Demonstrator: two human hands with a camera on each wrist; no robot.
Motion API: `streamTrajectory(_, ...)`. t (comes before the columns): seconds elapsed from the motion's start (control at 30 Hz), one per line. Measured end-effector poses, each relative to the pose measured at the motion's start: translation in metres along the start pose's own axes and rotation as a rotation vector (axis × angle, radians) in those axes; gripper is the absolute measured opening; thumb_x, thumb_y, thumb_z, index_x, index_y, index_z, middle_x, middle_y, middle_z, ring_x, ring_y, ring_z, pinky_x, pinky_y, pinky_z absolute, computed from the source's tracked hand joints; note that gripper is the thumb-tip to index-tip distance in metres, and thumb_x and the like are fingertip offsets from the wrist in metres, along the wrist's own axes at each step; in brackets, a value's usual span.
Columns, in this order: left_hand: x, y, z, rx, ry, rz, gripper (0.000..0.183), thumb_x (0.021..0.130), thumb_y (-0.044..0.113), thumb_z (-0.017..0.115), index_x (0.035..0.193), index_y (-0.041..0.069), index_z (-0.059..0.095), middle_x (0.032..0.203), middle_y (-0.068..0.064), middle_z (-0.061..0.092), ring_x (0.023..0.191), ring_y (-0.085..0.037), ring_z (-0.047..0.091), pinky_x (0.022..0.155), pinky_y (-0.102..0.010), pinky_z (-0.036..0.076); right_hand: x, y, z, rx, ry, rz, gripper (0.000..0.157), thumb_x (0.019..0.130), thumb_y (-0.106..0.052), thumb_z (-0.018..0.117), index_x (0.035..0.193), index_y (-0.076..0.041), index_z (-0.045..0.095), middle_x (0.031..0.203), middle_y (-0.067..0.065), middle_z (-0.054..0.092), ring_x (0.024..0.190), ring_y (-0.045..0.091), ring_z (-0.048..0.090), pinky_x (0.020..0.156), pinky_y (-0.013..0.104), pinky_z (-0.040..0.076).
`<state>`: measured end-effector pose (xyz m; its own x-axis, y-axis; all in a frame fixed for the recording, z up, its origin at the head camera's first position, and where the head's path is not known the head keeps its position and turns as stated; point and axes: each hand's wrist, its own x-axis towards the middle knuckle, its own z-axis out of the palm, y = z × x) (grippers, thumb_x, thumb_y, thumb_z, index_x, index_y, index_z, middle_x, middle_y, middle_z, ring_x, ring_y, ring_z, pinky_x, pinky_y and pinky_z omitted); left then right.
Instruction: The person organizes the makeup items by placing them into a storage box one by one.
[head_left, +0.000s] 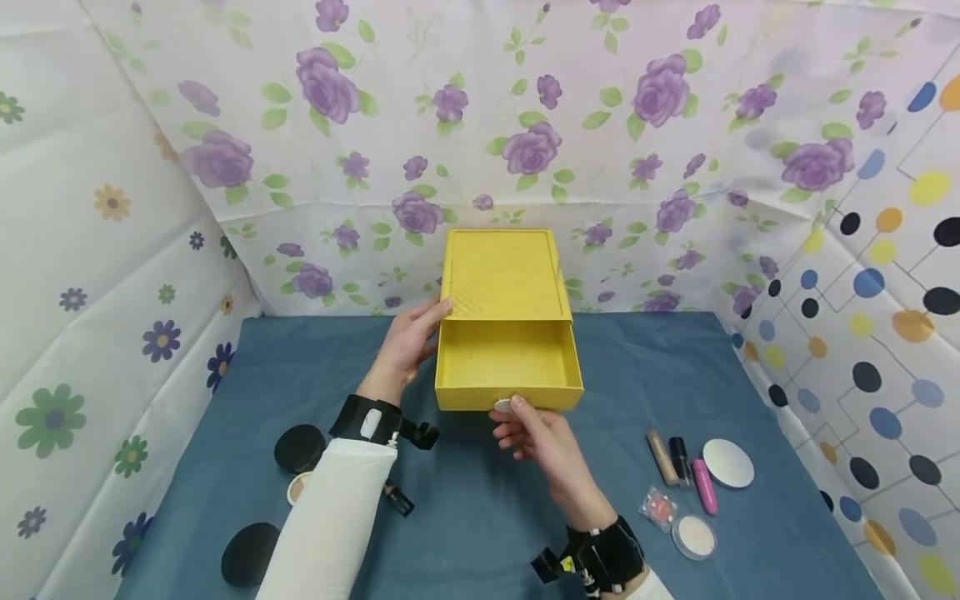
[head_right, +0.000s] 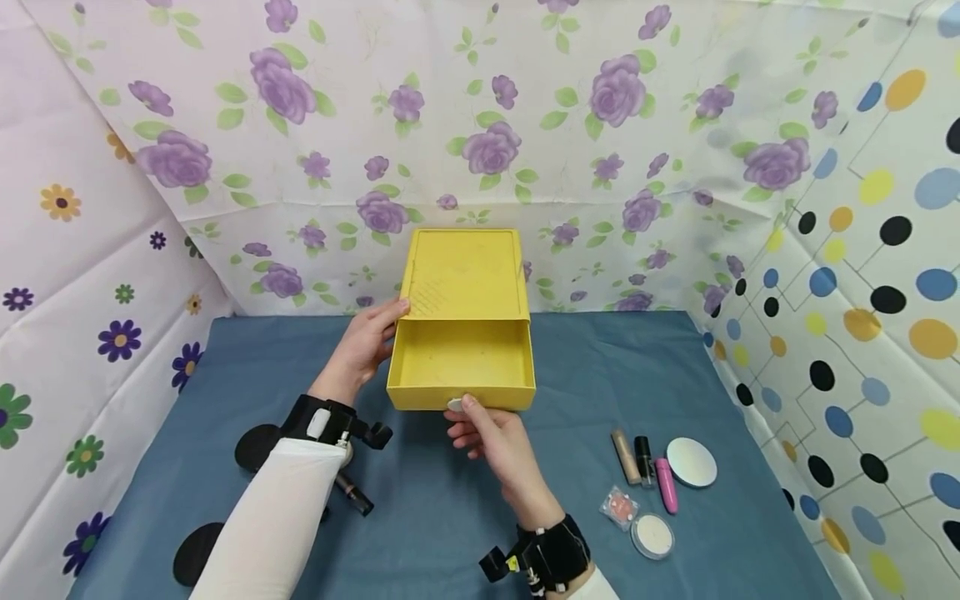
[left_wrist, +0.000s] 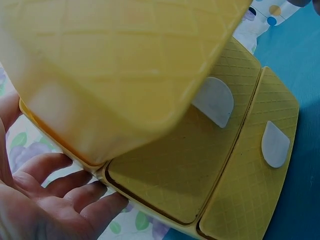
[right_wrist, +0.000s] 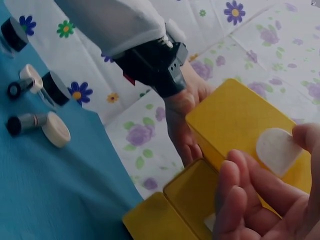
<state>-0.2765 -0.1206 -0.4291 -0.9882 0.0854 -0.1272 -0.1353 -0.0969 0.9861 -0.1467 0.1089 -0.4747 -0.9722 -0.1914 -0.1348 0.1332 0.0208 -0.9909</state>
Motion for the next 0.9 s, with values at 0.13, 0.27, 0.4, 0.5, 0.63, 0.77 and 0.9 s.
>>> streamTrajectory(0.13, 0.000, 0.001, 0.000, 0.000, 0.009, -0.011, 0.071, 0.082, 0.059, 0.073, 0.143, 0.027, 0.055, 0.150, 0.001, 0.046, 0.132, -0.019, 0.044, 0.107, -0.056, 0.039, -0.005, -0.007, -0.008, -0.107, -0.042, 0.010, 0.041, 0.103, -0.043, 0.053, 0.117, -0.010, 0.073, 0.100, 0.011, 0.072, 0.090, 0.027, 0.067, 0.077, 0.044, 0.056)
streamTrajectory(0.27, 0.000, 0.001, -0.001, -0.003, 0.011, -0.011, 0.071, 0.083, 0.059, 0.073, 0.143, 0.026, 0.055, 0.150, 0.001, 0.046, 0.132, -0.019, 0.045, 0.107, -0.055, 0.040, -0.016, -0.024, -0.021, -0.209, -0.110, 0.008, 0.036, 0.105, -0.035, 0.053, 0.124, -0.010, 0.069, 0.108, 0.015, 0.070, 0.098, 0.028, 0.066, 0.083, 0.048, 0.056)
streamTrajectory(0.4, 0.000, 0.000, -0.002, 0.000, 0.009, -0.004, 0.072, 0.083, 0.059, 0.073, 0.144, 0.025, 0.054, 0.150, 0.000, 0.045, 0.132, -0.019, 0.045, 0.107, -0.055, 0.040, -0.020, -0.018, -0.045, -0.283, -0.161, 0.015, 0.038, 0.104, -0.038, 0.053, 0.131, -0.014, 0.064, 0.114, 0.012, 0.069, 0.103, 0.023, 0.065, 0.086, 0.046, 0.056)
streamTrajectory(0.5, 0.000, 0.000, -0.002, 0.005, 0.015, -0.003, 0.072, 0.083, 0.059, 0.073, 0.144, 0.025, 0.054, 0.151, 0.000, 0.045, 0.132, -0.019, 0.045, 0.107, -0.054, 0.040, -0.019, -0.003, -0.068, -0.322, -0.170, 0.030, 0.044, 0.103, -0.044, 0.052, 0.136, -0.016, 0.060, 0.118, 0.010, 0.068, 0.105, 0.021, 0.064, 0.088, 0.046, 0.056)
streamTrajectory(0.63, -0.001, 0.000, -0.001, 0.005, 0.019, 0.001, 0.071, 0.084, 0.058, 0.073, 0.143, 0.025, 0.054, 0.151, 0.001, 0.045, 0.131, -0.018, 0.045, 0.107, -0.054, 0.041, -0.026, 0.001, -0.099, -0.345, -0.120, 0.077, 0.048, 0.102, -0.048, 0.051, 0.140, -0.018, 0.056, 0.123, 0.011, 0.066, 0.108, 0.022, 0.063, 0.089, 0.046, 0.056)
streamTrajectory(0.77, -0.002, 0.000, 0.000, 0.011, 0.026, 0.009, 0.070, 0.084, 0.058, 0.072, 0.143, 0.024, 0.054, 0.151, 0.001, 0.045, 0.131, -0.018, 0.046, 0.106, -0.053, 0.042, -0.032, 0.004, -0.130, -0.346, -0.042, 0.133, 0.053, 0.101, -0.052, 0.051, 0.142, -0.019, 0.054, 0.127, 0.015, 0.064, 0.110, 0.023, 0.062, 0.092, 0.050, 0.054)
streamTrajectory(0.9, 0.000, -0.002, 0.000, 0.010, 0.022, 0.019, 0.070, 0.085, 0.057, 0.072, 0.143, 0.023, 0.054, 0.150, 0.000, 0.045, 0.130, -0.018, 0.046, 0.106, -0.052, 0.043, -0.036, 0.010, -0.160, -0.371, -0.006, 0.146, 0.060, 0.102, -0.053, 0.047, 0.146, -0.014, 0.048, 0.130, 0.019, 0.061, 0.114, 0.026, 0.060, 0.094, 0.054, 0.052)
